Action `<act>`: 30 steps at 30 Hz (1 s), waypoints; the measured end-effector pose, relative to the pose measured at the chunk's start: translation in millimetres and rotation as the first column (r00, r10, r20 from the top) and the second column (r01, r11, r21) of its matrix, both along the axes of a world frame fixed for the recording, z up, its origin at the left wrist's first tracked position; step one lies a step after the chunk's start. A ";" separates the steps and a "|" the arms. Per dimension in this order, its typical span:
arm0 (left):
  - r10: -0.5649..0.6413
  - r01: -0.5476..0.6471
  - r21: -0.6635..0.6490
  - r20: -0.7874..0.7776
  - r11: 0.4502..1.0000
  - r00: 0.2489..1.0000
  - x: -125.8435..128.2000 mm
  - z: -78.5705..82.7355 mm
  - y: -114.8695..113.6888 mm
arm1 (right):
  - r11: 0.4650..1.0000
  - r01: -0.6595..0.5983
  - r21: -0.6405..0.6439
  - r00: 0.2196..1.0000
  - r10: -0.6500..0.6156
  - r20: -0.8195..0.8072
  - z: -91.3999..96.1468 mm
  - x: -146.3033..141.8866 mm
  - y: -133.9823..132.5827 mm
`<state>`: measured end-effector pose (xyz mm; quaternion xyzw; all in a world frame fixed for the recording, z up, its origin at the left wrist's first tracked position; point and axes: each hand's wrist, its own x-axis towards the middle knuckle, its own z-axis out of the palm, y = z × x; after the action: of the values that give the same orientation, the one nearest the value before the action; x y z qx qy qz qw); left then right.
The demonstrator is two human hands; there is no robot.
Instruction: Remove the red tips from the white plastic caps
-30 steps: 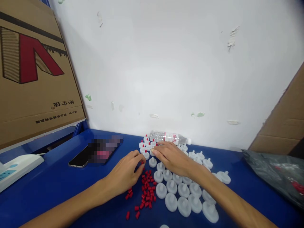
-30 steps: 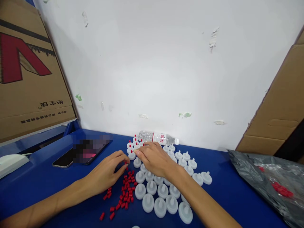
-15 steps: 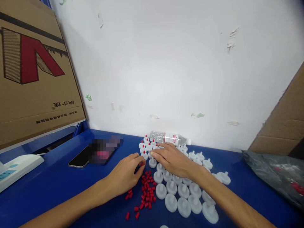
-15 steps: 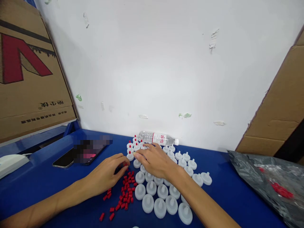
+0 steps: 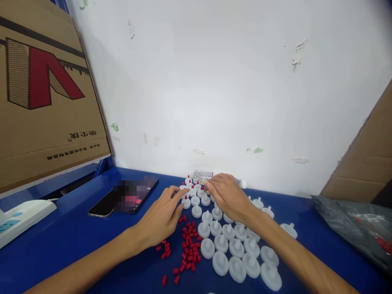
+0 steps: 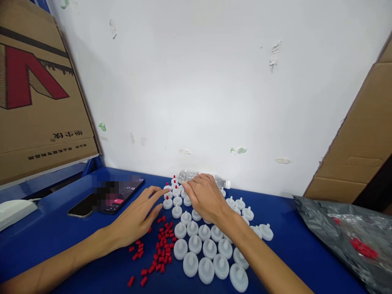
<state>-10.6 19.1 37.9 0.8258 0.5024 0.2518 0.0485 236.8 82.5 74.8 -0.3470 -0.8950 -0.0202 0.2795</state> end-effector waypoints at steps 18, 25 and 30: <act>-0.032 0.027 0.096 0.045 0.995 0.998 -16.5 0.8 18.3 | 0.980 -0.046 0.196 0.999 0.047 -0.002 -4.2 31.6 -74.3; -0.227 0.196 0.223 0.125 0.955 0.966 3.6 8.5 -7.4 | 0.985 -0.010 0.171 0.995 0.026 -0.097 -25.2 28.7 -91.1; -0.450 0.384 0.366 0.113 0.847 0.886 8.8 4.0 -26.9 | 0.982 -0.158 0.100 0.976 0.171 -0.137 -31.8 14.7 -95.1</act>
<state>-1.8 -7.9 42.0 0.8828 0.2528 0.3957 0.0104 251.5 -12.6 42.9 -0.2595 -0.8963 -0.0112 0.3594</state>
